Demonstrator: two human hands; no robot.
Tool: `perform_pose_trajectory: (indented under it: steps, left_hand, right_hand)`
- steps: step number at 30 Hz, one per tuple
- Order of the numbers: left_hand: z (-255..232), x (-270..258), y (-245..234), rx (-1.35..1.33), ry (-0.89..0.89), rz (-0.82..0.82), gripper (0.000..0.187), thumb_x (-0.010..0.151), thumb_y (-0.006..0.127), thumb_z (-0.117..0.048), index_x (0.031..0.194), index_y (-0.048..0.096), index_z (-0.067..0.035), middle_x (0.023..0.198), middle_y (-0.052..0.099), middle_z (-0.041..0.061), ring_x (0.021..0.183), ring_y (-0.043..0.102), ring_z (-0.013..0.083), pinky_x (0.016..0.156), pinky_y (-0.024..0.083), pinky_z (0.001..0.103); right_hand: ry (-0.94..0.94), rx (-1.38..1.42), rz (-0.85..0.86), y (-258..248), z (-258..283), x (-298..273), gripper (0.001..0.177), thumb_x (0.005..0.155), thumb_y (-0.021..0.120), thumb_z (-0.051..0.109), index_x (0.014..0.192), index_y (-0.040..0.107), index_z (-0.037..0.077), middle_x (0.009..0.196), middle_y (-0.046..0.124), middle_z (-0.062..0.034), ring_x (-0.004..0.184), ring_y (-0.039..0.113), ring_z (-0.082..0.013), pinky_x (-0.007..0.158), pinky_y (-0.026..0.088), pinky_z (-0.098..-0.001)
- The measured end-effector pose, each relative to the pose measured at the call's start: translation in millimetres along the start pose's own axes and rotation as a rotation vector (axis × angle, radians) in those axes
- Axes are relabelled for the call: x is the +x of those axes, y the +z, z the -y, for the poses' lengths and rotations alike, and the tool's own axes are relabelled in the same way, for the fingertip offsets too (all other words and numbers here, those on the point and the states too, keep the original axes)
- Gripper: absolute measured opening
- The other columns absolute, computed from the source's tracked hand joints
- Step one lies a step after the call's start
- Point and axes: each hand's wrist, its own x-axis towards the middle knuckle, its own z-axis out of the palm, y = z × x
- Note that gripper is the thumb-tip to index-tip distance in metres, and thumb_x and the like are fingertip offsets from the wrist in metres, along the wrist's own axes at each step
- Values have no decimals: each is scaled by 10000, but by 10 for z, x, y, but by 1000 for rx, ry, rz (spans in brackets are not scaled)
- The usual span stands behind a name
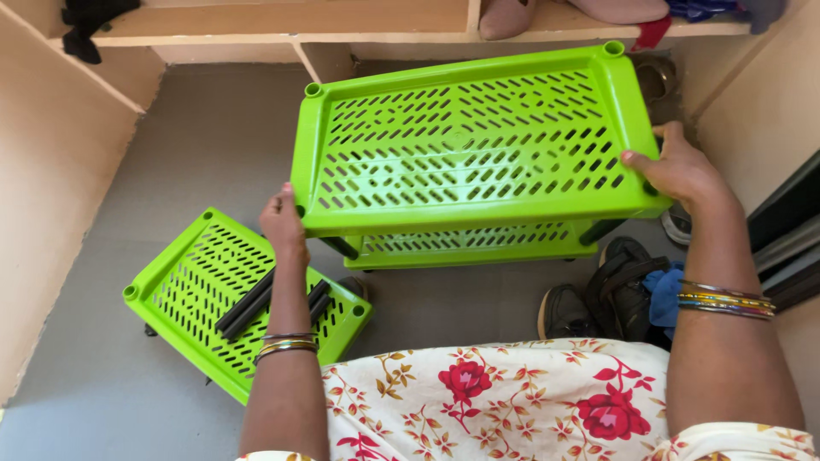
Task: The person assembles a green plastic storage rack by inserting black cylindrical legs into the corner holes of the trays and stacking them. The person handles the trays and legs by hand, aligning and pressing the legs into place.
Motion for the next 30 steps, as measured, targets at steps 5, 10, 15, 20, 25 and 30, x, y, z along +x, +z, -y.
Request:
perform_pose_trajectory:
  steps: [5,10,15,20,25,30]
  left_hand:
    - [-416,-99,34,391,261,-115,464,1001,664,-424,1121,696,23,1054,713,121,958,631,220,879,510,395]
    - [-734,-429,346,1025,484,163,895,928,589,-667,1497,459,11,1555,392,273,1471,296,450,1123,214,676]
    - [-860,-614,585,1330,420,410,1003,897,351,-827,1596,286,-111,1686,88,221,1559,9,400,1183,20,673]
    - [-833,-589,583,1385,396,436,1008,895,333,-823,1609,265,-115,1692,70,227,1557,-6,398,1183,9,673]
    - [-792,-585,584,1403,383,447,1001,912,316,-818,1617,233,-111,1690,28,235,1559,-35,408,1175,-5,688]
    - [-782,-530,611,1371,377,459,1010,901,310,-825,1617,233,-116,1685,17,237,1555,-43,422,1159,-13,701]
  right_hand:
    - [43,48,135,-144,-128,20,726,922,749,384,1491,500,7,1248,713,-266,1071,710,-341,887,562,-481]
    - [-293,79,-299,86,-151,510,761,978,690,366,1582,402,4,1502,542,-243,1310,576,-355,1096,454,-450]
    - [-417,-103,-199,493,156,1034,942,974,640,445,1632,178,-47,1718,94,-249,1550,74,-416,1239,194,-489]
    - [-360,-351,-23,444,246,1161,985,977,552,614,1639,137,14,1735,32,-154,1590,-14,-364,1257,169,-548]
    - [-268,-405,24,488,301,1068,1093,859,566,669,1652,99,79,1735,-14,-99,1588,-37,-328,1202,182,-634]
    - [-311,-447,35,454,302,997,1038,893,546,672,1658,135,102,1761,-32,-128,1621,-76,-340,1200,191,-684]
